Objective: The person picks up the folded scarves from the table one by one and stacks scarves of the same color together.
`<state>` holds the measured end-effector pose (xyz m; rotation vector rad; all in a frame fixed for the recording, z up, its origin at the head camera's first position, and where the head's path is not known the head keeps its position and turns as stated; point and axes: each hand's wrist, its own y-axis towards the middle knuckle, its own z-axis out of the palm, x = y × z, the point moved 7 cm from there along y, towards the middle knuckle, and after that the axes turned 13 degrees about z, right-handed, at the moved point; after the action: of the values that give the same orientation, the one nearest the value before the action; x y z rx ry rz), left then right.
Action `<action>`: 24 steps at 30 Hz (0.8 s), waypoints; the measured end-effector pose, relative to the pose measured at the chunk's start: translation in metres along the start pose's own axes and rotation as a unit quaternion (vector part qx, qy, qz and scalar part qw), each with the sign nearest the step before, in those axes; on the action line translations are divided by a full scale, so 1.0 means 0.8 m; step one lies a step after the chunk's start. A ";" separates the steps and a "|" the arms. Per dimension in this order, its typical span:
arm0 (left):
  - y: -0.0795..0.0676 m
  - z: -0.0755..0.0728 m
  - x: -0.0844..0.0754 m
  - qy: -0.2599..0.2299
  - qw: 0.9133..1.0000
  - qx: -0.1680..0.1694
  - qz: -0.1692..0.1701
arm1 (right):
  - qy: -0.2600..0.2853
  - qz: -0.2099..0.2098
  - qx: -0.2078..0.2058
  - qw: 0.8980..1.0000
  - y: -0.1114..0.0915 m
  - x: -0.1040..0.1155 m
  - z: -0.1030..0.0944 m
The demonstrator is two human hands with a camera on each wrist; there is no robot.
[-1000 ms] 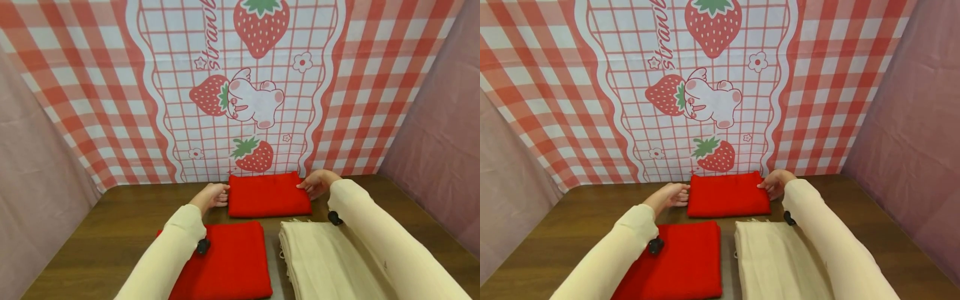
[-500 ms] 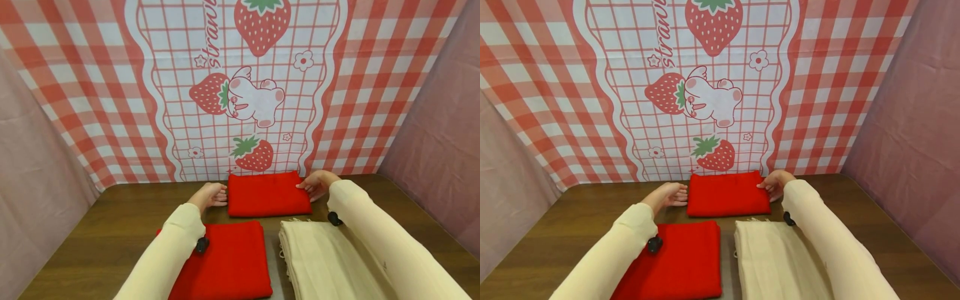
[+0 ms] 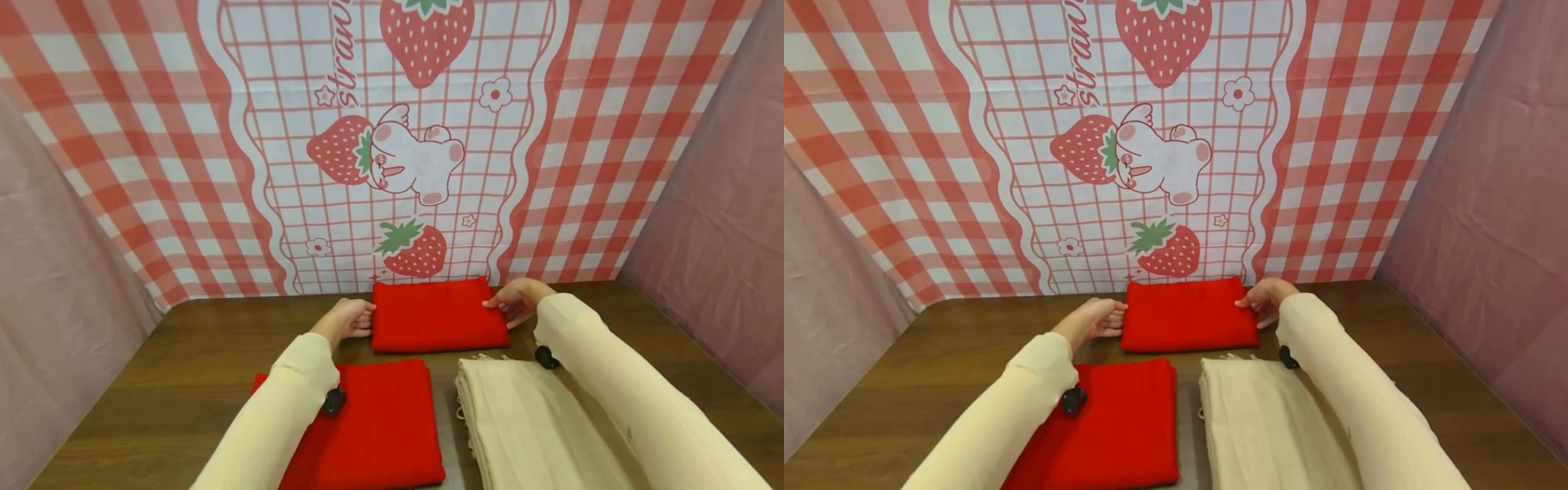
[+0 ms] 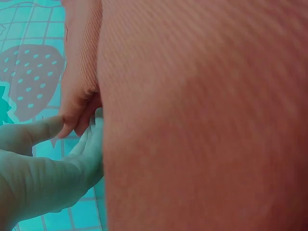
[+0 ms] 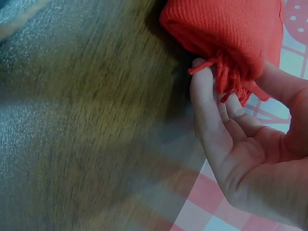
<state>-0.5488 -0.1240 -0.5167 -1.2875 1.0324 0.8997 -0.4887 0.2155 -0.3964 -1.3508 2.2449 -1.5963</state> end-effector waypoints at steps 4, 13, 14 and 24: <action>-0.005 0.008 -0.005 0.000 1.000 -0.005 0.006 | -0.001 -0.006 0.007 1.000 -0.001 -0.001 0.001; -0.103 0.049 -0.062 -0.001 1.000 -0.005 -0.013 | 0.017 -0.044 0.016 0.999 -0.007 0.001 -0.002; -0.091 0.046 -0.055 -0.003 1.000 0.003 -0.015 | 0.020 -0.050 0.020 0.998 -0.008 0.002 -0.002; -0.058 0.047 -0.025 -0.016 1.000 0.013 -0.019 | 0.068 -0.069 0.044 0.994 -0.010 0.000 0.010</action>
<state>-0.5075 -0.0897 -0.4840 -1.2641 0.9876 0.8727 -0.4801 0.2093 -0.3939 -1.4442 2.1657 -1.8632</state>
